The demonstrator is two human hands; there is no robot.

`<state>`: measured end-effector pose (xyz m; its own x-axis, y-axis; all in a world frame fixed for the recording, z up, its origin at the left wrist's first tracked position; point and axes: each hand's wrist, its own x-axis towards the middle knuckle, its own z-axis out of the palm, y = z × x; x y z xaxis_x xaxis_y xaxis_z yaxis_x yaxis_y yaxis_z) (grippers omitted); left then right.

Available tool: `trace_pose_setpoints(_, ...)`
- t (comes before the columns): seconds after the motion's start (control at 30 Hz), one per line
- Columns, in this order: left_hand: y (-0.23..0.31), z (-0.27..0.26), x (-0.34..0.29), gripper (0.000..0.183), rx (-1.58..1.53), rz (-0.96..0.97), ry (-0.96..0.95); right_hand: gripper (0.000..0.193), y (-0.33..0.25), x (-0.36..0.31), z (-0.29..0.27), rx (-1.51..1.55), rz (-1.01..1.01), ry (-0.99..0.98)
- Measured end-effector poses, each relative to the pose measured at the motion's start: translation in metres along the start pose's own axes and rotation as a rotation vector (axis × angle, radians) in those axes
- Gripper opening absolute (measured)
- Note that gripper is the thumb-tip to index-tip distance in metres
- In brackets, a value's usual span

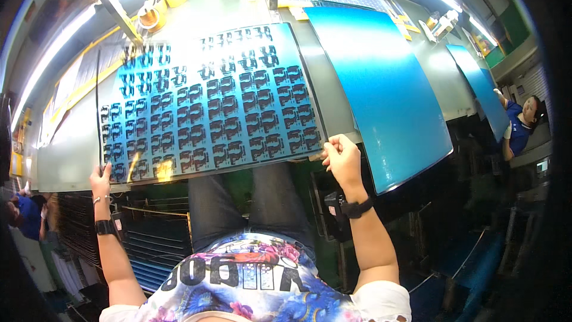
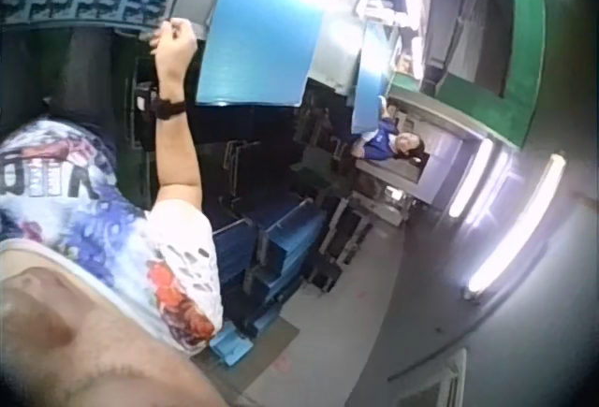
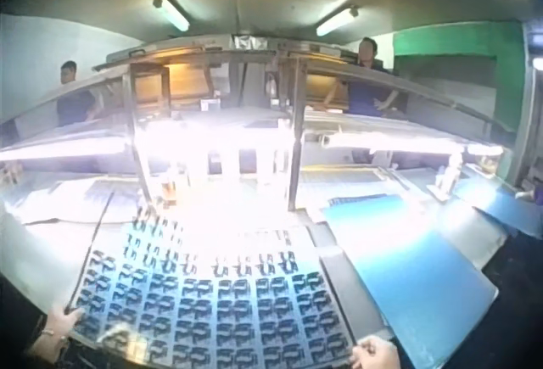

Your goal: Inserts blue backing sheets and patterned circuit films into a vertical rack for inspection or processing.

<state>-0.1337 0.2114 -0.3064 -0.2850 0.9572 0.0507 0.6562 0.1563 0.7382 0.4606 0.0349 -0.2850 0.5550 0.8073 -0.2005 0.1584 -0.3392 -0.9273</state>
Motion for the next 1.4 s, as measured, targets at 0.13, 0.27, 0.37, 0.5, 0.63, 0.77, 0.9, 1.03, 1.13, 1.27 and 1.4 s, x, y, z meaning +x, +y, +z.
trace_pose_setpoints(0.13, 0.011, -0.007, -0.018, 0.022, -0.075, -0.218, -0.083, 0.010, 0.006, -0.003, 0.001, -0.045, -0.029, 0.022)
trace_pose_setpoints(0.27, -0.005, -0.015, -0.021, 0.016, -0.195, -0.297, -0.078, 0.011, 0.010, -0.009, 0.008, -0.089, -0.078, 0.055)
trace_pose_setpoints(0.37, -0.009, -0.014, -0.024, 0.016, -0.251, -0.316, -0.065, 0.011, 0.009, -0.011, 0.009, -0.104, -0.075, 0.064)
trace_pose_setpoints(0.5, -0.014, -0.007, -0.024, 0.015, -0.244, -0.320, 0.023, 0.011, 0.012, -0.010, 0.007, -0.121, -0.089, 0.075)
trace_pose_setpoints(0.63, -0.021, -0.016, -0.023, 0.014, -0.320, -0.303, 0.064, 0.011, 0.009, -0.008, 0.017, -0.193, -0.116, 0.110)
trace_pose_setpoints(0.77, 0.003, -0.040, -0.025, 0.016, -0.396, -0.191, 0.129, 0.014, 0.002, -0.016, 0.033, -0.373, -0.241, 0.117)
trace_pose_setpoints(0.9, 0.063, -0.041, -0.001, 0.017, -0.309, 0.024, 0.121, 0.013, 0.022, -0.026, 0.023, -0.353, -0.243, 0.157)
trace_pose_setpoints(1.03, 0.018, -0.051, -0.007, 0.014, -0.174, -0.199, 0.054, 0.013, 0.046, -0.029, 0.025, -0.290, -0.227, 0.062)
trace_pose_setpoints(1.13, -0.031, -0.038, -0.026, 0.011, 0.052, 0.035, 0.250, 0.014, 0.047, -0.026, 0.020, -0.249, -0.226, 0.018)
trace_pose_setpoints(1.27, -0.046, -0.025, -0.035, 0.016, 0.266, 0.236, 0.408, 0.015, 0.043, -0.021, 0.018, -0.288, -0.220, 0.005)
trace_pose_setpoints(1.4, -0.054, -0.009, -0.033, 0.015, 0.038, 0.032, 0.499, 0.015, 0.039, -0.018, 0.018, -0.328, -0.201, 0.025)
